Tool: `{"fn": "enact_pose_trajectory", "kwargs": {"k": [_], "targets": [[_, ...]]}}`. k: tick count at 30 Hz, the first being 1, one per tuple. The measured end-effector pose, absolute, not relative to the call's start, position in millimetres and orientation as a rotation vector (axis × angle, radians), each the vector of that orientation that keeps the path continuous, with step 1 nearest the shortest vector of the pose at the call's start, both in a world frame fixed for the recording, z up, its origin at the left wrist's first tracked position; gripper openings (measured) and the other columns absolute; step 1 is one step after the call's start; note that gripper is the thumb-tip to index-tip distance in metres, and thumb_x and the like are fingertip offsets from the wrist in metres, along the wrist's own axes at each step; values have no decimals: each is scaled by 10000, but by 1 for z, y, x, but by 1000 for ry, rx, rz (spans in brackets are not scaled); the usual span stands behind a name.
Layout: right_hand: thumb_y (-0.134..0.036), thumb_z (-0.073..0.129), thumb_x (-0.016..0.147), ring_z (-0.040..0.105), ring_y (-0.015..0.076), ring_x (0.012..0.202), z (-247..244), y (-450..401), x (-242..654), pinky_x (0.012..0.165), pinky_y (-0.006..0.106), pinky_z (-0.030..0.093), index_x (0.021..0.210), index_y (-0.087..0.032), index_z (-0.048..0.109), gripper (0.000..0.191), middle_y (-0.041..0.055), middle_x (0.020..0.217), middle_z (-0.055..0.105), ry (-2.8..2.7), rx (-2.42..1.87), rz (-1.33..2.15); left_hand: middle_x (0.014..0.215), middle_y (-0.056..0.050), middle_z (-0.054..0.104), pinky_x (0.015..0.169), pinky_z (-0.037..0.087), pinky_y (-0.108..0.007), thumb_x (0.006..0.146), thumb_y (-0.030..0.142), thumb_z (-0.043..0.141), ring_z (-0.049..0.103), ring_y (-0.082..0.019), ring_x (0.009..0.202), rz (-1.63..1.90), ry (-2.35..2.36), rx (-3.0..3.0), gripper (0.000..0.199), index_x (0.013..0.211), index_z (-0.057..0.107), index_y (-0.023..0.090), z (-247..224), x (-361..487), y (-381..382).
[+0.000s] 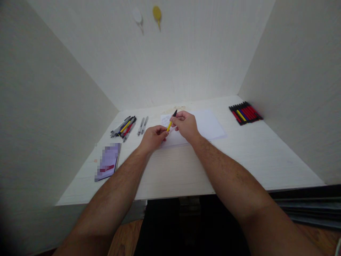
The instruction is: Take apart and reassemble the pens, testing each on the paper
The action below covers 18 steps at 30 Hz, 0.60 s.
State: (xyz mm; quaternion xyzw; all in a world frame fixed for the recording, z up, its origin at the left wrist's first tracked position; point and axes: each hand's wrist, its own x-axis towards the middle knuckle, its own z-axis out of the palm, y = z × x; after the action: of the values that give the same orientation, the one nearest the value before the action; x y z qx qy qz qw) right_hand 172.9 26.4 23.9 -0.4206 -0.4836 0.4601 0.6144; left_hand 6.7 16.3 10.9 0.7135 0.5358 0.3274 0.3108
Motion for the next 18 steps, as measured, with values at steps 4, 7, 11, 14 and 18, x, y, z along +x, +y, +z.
{"fn": "enact_pose_trajectory", "kwargs": {"k": [4,7,11,14,18], "targets": [[-271,750,664,603,110,520,22,26,173,419,204,449,708,-175,581,199,9,627,669,-1142,-942,1069,673,-3,646,519,411,-232,783,286,619,577,-114,550,862,1405,1859,155,864,673,166,11,8,16],[-283,741,670,600,109,523,22,26,172,426,205,451,719,-177,587,194,8,626,672,-1169,-955,1082,673,9,629,504,403,-227,762,264,622,562,-107,534,864,1380,1842,120,833,640,169,8,8,17],[-294,740,676,588,104,506,23,24,172,432,206,453,725,-177,593,194,0,597,659,-1188,-967,1081,662,21,612,495,403,-229,754,277,624,556,-107,523,859,1365,1833,116,812,615,177,6,9,17],[-293,736,680,584,102,502,23,24,173,431,205,452,720,-176,595,187,3,597,658,-1191,-968,1069,667,18,617,493,403,-226,753,283,629,549,-103,521,865,1367,1808,124,819,618,178,8,10,16],[-309,739,676,602,108,539,25,26,175,440,203,459,732,-180,599,199,16,653,681,-1176,-983,1057,681,11,632,499,401,-222,748,287,637,546,-100,529,892,1366,1778,138,830,635,177,10,10,16]]}}
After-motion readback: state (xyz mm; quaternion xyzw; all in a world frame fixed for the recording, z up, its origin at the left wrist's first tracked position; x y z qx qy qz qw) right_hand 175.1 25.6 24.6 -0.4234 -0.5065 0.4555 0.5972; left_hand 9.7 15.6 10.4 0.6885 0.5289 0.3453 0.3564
